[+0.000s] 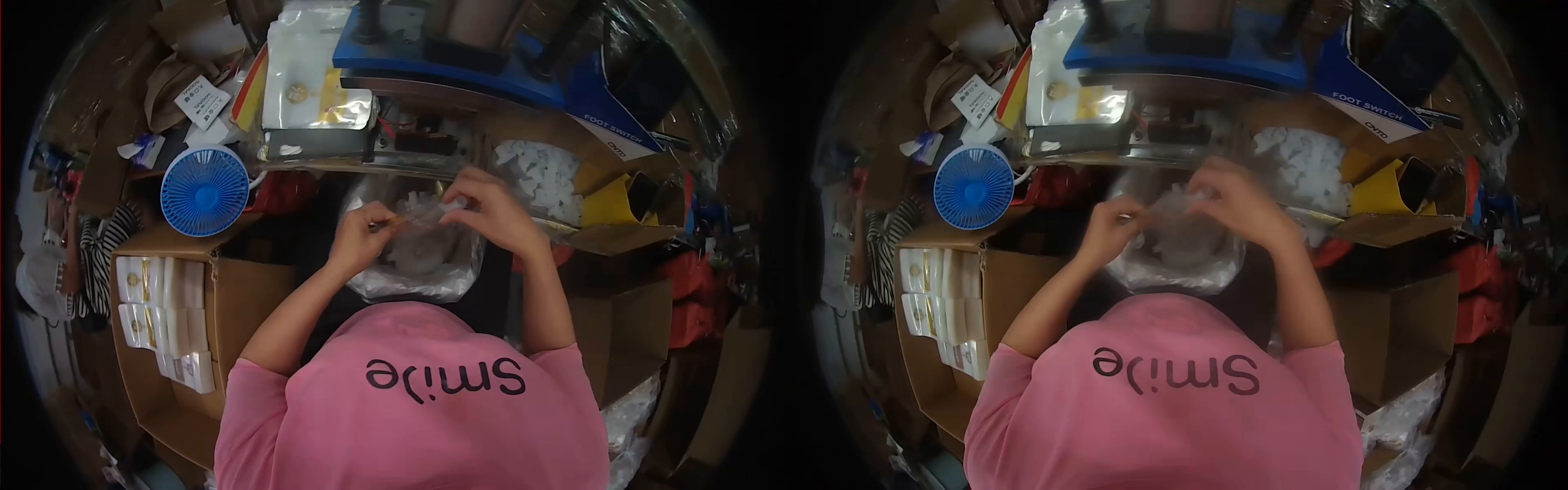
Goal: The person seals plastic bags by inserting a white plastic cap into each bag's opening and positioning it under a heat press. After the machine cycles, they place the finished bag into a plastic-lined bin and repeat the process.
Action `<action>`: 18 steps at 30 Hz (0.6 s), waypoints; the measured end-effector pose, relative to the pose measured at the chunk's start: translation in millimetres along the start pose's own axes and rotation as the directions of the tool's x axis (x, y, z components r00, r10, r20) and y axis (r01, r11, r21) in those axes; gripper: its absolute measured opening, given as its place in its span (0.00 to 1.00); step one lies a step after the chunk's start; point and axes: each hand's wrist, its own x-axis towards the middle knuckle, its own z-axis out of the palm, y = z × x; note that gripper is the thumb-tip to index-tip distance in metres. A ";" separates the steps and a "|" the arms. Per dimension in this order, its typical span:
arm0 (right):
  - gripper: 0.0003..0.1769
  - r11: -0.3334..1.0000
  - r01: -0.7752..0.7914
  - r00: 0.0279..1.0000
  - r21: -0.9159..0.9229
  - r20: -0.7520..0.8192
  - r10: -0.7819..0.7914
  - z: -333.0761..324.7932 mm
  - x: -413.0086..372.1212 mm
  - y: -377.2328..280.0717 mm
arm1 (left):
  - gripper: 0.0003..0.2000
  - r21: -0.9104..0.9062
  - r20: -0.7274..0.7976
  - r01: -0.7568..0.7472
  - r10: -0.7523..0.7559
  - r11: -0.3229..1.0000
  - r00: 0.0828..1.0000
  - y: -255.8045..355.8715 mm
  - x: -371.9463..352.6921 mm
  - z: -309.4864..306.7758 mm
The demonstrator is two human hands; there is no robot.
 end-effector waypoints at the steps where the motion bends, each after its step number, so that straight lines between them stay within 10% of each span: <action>1: 0.15 0.995 0.095 0.985 -0.005 0.144 -0.093 2.9 1.0 2.8 | 0.08 0.011 0.089 -0.013 0.012 1.000 0.996 -0.8 -1.6 -2.0; 8: 0.13 0.905 -0.111 0.990 0.411 -0.032 0.136 17.5 12.7 18.9 | 0.10 -0.261 0.207 0.222 -0.170 0.939 0.963 6.8 17.0 3.4; 10: 0.13 0.996 -0.065 0.921 0.053 -0.381 0.080 11.9 13.3 27.2 | 0.10 -0.306 0.157 0.276 -0.237 0.911 0.959 19.5 35.1 3.8; 18: 0.14 0.874 -0.323 0.860 -0.364 -0.499 0.110 -17.1 1.9 77.0 | 0.10 -0.634 0.050 0.316 -0.371 0.705 0.927 28.2 69.2 20.3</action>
